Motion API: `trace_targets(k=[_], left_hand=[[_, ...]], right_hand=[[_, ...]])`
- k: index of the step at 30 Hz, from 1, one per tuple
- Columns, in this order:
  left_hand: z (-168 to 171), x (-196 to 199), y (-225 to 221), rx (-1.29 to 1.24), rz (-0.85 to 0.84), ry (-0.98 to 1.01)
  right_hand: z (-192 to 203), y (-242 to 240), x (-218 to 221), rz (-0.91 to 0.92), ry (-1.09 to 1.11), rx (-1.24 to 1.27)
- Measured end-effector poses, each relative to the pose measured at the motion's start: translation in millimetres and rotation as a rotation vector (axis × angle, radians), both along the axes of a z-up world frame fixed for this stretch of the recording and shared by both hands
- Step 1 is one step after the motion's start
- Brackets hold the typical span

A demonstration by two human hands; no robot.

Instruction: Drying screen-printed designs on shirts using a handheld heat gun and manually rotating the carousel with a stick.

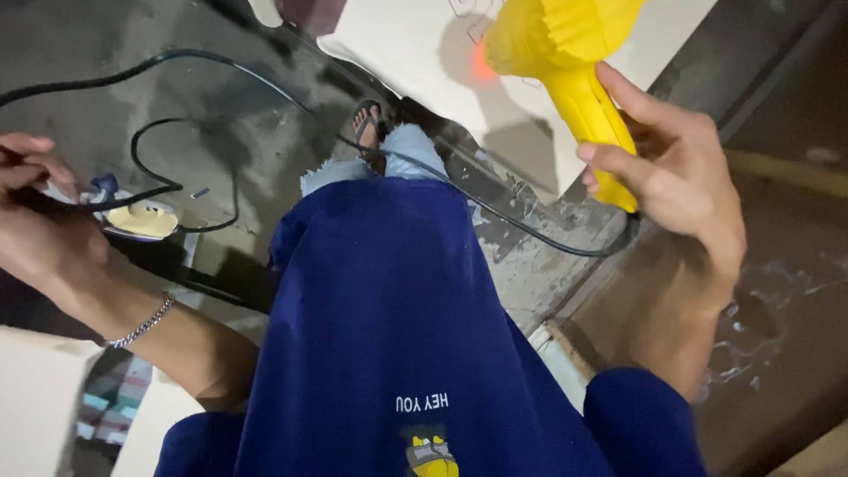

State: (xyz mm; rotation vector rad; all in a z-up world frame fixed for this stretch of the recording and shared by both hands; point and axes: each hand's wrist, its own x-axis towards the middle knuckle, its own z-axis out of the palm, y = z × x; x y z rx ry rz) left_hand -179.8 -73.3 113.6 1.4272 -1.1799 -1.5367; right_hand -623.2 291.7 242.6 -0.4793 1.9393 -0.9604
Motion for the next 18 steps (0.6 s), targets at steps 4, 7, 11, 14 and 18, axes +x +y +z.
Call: trace_targets(k=[4,7,11,14,18], left_hand=[[-2,-18,-13,-0.071,-0.075,-0.136],[0,-33,-17,-0.015,-0.102,-0.137],[7,-61,-16,-0.064,-0.219,-0.177],[10,-72,-11,-0.111,-0.219,-0.218],[7,-75,-11,-0.175,-0.162,-0.191]], right_hand=[[9,34,5,-0.026,0.023,0.029],[16,56,9,0.004,0.174,0.132],[22,73,9,-0.151,0.168,0.11],[32,75,7,-0.151,0.197,0.125],[29,80,0,-0.121,0.184,0.195]])
